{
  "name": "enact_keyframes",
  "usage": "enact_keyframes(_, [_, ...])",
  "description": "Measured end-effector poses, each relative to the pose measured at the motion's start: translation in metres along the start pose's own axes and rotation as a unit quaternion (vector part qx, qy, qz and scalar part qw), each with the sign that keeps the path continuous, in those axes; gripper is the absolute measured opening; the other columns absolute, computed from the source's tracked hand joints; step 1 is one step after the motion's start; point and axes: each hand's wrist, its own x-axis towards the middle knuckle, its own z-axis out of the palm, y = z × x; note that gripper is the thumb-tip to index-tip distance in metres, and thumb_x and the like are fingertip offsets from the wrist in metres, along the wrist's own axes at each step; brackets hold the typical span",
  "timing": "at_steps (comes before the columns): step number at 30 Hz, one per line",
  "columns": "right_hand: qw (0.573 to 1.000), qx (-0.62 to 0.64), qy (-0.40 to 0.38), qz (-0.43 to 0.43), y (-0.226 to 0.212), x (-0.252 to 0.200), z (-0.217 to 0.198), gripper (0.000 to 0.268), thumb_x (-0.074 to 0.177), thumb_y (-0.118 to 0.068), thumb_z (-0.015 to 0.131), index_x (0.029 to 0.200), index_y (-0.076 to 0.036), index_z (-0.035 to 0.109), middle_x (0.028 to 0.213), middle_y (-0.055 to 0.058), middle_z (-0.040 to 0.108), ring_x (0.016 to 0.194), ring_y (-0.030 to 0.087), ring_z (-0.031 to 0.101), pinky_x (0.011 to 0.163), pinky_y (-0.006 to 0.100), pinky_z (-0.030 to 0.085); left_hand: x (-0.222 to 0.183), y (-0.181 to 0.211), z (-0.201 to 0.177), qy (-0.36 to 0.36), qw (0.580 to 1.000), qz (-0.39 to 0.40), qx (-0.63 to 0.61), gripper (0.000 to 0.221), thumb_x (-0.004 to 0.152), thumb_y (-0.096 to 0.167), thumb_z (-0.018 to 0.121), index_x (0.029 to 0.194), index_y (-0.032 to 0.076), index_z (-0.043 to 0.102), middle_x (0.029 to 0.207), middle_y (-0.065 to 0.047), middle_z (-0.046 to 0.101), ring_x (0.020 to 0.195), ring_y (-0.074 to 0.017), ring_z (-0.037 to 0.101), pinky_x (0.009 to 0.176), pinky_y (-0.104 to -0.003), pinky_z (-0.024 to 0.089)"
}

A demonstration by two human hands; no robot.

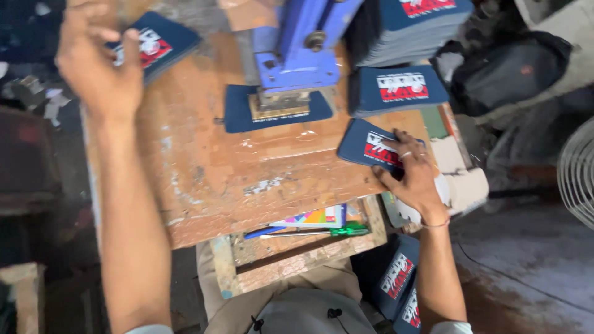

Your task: Printing or heat-pressing graphics onto blue fabric panels for hats using a manual press.

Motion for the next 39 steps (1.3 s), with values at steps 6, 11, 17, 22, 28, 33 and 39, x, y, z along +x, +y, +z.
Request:
enact_keyframes(6, [0.999,-0.022,0.002,0.031,0.004,-0.007,-0.004,0.053,0.085,-0.032,0.079,0.128,-0.004,0.067,0.149,0.025,0.056,0.138,0.045,0.051,0.117,0.052,0.037,-0.008,0.0,0.006,-0.065,0.996,-0.05,-0.022,0.038,0.089,-0.009,0.075,0.124,-0.004,0.062,0.12,-0.015,0.069,0.098,-0.0229,0.071,0.076,-0.031,0.056])
enact_keyframes(11, [0.999,0.003,-0.004,0.05,0.005,-0.007,-0.005,0.053,0.086,-0.033,0.079,0.131,-0.007,0.067,0.152,0.023,0.053,0.143,0.046,0.047,0.119,0.052,0.035,-0.003,0.015,0.01,-0.092,0.992,-0.069,-0.045,0.04,0.091,-0.006,0.078,0.128,-0.005,0.062,0.118,-0.015,0.069,0.092,-0.02,0.071,0.075,-0.03,0.057])
enact_keyframes(17, [0.999,0.017,-0.007,0.05,0.007,-0.01,-0.002,0.054,0.088,-0.033,0.078,0.133,-0.008,0.067,0.155,0.022,0.051,0.145,0.046,0.045,0.121,0.053,0.032,-0.01,0.031,0.026,-0.164,0.976,-0.131,-0.053,0.039,0.097,0.003,0.083,0.132,0.0,0.065,0.103,-0.011,0.072,0.077,-0.0194,0.07,0.065,-0.03,0.054])
enact_keyframes(22, [0.998,0.025,-0.003,0.049,0.004,-0.007,-0.007,0.053,0.087,-0.033,0.079,0.133,-0.008,0.068,0.155,0.022,0.052,0.145,0.046,0.045,0.12,0.052,0.034,-0.023,0.053,0.053,-0.322,0.941,-0.103,-0.004,0.027,0.097,0.014,0.084,0.12,0.006,0.072,0.098,-0.012,0.074,0.074,-0.0249,0.071,0.066,-0.038,0.055])
enact_keyframes(28, [0.996,0.061,0.006,0.065,0.009,0.021,-0.018,0.048,0.091,-0.03,0.077,0.131,-0.006,0.067,0.148,0.02,0.059,0.143,0.04,0.054,0.12,0.048,0.041,-0.03,0.057,0.073,-0.332,0.931,-0.12,-0.095,0.025,0.088,0.017,0.08,0.11,0.008,0.076,0.1,-0.01,0.076,0.089,-0.0233,0.075,0.083,-0.036,0.058])
enact_keyframes(33, [0.994,-0.017,0.09,-0.057,0.027,0.08,-0.014,0.057,0.088,-0.006,0.068,0.141,0.008,0.058,0.144,0.031,0.056,0.137,0.049,0.049,0.117,0.054,0.033,-0.03,0.056,0.074,-0.347,0.911,-0.185,-0.125,0.035,0.091,0.018,0.08,0.123,0.008,0.072,0.094,-0.01,0.076,0.087,-0.0216,0.074,0.079,-0.035,0.055])
enact_keyframes(39, [0.997,-0.006,0.065,-0.049,-0.019,0.065,-0.01,0.037,0.092,0.006,0.059,0.126,-0.004,0.071,0.125,0.018,0.072,0.12,0.039,0.065,0.109,0.05,0.046,-0.029,0.074,0.096,-0.335,0.92,-0.203,-0.022,0.026,0.091,0.023,0.08,0.115,0.012,0.078,0.087,-0.016,0.075,0.077,-0.0341,0.072,0.072,-0.044,0.055])
